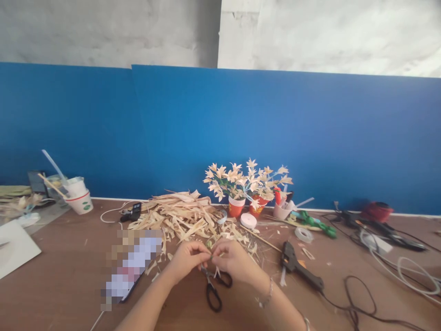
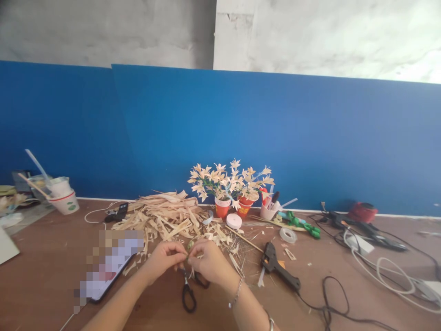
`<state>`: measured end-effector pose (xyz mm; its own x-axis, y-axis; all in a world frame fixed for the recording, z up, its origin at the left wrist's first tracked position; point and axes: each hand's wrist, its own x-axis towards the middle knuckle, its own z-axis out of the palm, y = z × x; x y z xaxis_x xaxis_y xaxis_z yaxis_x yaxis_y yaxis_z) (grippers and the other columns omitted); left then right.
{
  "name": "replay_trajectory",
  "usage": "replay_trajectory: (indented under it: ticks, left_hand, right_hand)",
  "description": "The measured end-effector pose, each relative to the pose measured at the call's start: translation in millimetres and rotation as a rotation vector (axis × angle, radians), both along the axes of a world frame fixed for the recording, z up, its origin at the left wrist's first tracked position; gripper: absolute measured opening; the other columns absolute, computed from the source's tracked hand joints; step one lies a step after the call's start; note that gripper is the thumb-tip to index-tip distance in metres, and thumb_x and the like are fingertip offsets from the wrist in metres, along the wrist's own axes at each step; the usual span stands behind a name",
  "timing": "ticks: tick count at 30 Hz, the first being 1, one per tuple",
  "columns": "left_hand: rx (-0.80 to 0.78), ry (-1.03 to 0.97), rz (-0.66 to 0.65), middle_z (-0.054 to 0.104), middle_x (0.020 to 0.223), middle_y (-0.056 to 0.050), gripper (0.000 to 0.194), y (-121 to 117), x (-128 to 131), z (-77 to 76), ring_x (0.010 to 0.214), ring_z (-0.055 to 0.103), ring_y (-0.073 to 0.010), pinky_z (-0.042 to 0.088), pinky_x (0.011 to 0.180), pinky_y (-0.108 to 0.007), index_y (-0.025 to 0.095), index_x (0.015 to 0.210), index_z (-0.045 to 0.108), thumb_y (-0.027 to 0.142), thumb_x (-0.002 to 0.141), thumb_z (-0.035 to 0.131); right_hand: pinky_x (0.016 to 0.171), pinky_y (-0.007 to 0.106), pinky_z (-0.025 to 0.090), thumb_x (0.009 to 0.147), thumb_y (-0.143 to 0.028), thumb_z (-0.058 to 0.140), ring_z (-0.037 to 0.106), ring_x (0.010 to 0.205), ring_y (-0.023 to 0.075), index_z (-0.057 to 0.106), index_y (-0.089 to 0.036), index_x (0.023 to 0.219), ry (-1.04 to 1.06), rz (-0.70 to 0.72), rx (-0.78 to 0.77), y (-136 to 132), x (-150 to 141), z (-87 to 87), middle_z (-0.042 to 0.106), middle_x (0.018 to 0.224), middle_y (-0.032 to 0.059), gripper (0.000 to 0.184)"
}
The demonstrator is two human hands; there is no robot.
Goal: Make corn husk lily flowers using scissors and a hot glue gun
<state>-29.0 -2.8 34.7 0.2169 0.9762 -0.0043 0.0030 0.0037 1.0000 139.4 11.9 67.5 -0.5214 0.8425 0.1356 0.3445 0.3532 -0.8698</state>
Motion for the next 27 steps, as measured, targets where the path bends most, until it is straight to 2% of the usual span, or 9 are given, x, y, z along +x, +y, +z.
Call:
replay_trajectory:
  ticks: [2, 5, 8, 11, 13, 16, 19, 22, 27]
  left_hand:
    - [0.005, -0.031, -0.028, 0.060, 0.055, 0.000, 0.019, -1.1, -1.2, 2.3, 0.048, 0.053, -0.0106, 0.040, 0.045, -0.021, 0.013, 0.063, 0.065, 0.031, 0.064, 0.070]
    - [-0.008, -0.064, -0.060, 0.059, 0.055, 0.000, 0.021, -3.8, -0.3, 5.0, 0.048, 0.053, -0.0104, 0.039, 0.043, -0.020, 0.013, 0.061, 0.063, 0.032, 0.064, 0.071]
    - [-0.011, -0.048, -0.080, 0.059, 0.055, 0.000, 0.023, -5.5, 1.1, 3.8, 0.046, 0.051, -0.0090, 0.034, 0.040, -0.017, 0.013, 0.063, 0.059, 0.035, 0.066, 0.069]
    - [0.011, 0.013, -0.059, 0.055, 0.050, 0.003, 0.024, -5.7, 2.3, 0.7, 0.040, 0.044, -0.0065, 0.028, 0.037, -0.016, 0.014, 0.064, 0.056, 0.036, 0.068, 0.066]
    - [0.027, 0.057, -0.026, 0.051, 0.046, 0.004, 0.024, -5.5, 3.3, -0.1, 0.037, 0.040, -0.0054, 0.026, 0.037, -0.017, 0.015, 0.063, 0.055, 0.036, 0.069, 0.064]
    - [0.035, 0.102, 0.009, 0.050, 0.044, 0.005, 0.024, -5.1, 4.9, 1.0, 0.036, 0.039, -0.0057, 0.026, 0.037, -0.018, 0.015, 0.063, 0.055, 0.036, 0.070, 0.062]
    - [0.006, 0.124, 0.024, 0.050, 0.043, 0.005, 0.023, -3.9, 5.1, 1.7, 0.036, 0.040, -0.0065, 0.027, 0.038, -0.018, 0.015, 0.062, 0.057, 0.036, 0.068, 0.063]
    - [-0.009, 0.128, 0.035, 0.053, 0.044, 0.003, 0.022, -2.0, 3.8, 0.2, 0.037, 0.042, -0.0073, 0.029, 0.038, -0.019, 0.014, 0.060, 0.060, 0.035, 0.065, 0.065]
    - [-0.040, 0.055, 0.011, 0.054, 0.044, 0.003, 0.023, -1.0, 3.6, -5.2, 0.037, 0.042, -0.0077, 0.029, 0.037, -0.019, 0.013, 0.058, 0.061, 0.035, 0.063, 0.067]
  right_hand:
    - [0.061, 0.022, 0.039, 0.064, -0.018, 0.058, 0.051, 0.064, 0.0110, 0.062, -0.015, 0.058, 0.077, 0.098, -0.200, 2.9, 4.8, 1.4, 0.061, 0.070, 0.0007, 0.008]
    - [0.053, 0.020, 0.033, 0.063, -0.029, 0.063, 0.044, 0.055, 0.0081, 0.063, -0.014, 0.061, 0.148, 0.215, -0.459, 7.0, 10.5, 0.6, 0.057, 0.063, -0.0013, 0.016]
    - [0.050, 0.019, 0.029, 0.062, -0.034, 0.065, 0.040, 0.051, 0.0065, 0.065, -0.013, 0.063, 0.139, 0.256, -0.527, 9.6, 13.3, -3.8, 0.056, 0.058, -0.0024, 0.021]
    - [0.048, 0.019, 0.030, 0.067, -0.031, 0.060, 0.041, 0.048, 0.0069, 0.066, -0.014, 0.065, 0.010, 0.203, -0.447, 7.7, 11.8, -5.8, 0.053, 0.053, -0.0031, 0.019]
    - [0.051, 0.020, 0.034, 0.066, -0.027, 0.060, 0.047, 0.052, 0.0090, 0.066, -0.015, 0.068, -0.084, 0.083, -0.294, 3.3, 7.8, -3.3, 0.058, 0.060, -0.0019, 0.014]
    - [0.063, 0.022, 0.039, 0.058, -0.018, 0.065, 0.055, 0.069, 0.0138, 0.064, -0.017, 0.066, -0.215, -0.129, -0.001, -4.2, -0.3, 3.1, 0.062, 0.074, 0.0004, 0.009]
    - [0.072, 0.024, 0.039, 0.058, -0.010, 0.062, 0.056, 0.078, 0.0156, 0.062, -0.017, 0.058, -0.268, -0.175, 0.159, -6.6, -4.4, 4.8, 0.063, 0.075, 0.0016, 0.007]
    - [0.070, 0.023, 0.039, 0.060, -0.009, 0.061, 0.056, 0.075, 0.0142, 0.061, -0.017, 0.057, -0.215, -0.094, 0.139, -2.8, -1.4, 0.1, 0.063, 0.074, 0.0010, 0.009]
    - [0.066, 0.022, 0.040, 0.060, -0.012, 0.062, 0.055, 0.072, 0.0126, 0.060, -0.016, 0.057, -0.054, 0.044, -0.054, 3.1, 7.2, -3.5, 0.062, 0.073, -0.0009, 0.006]
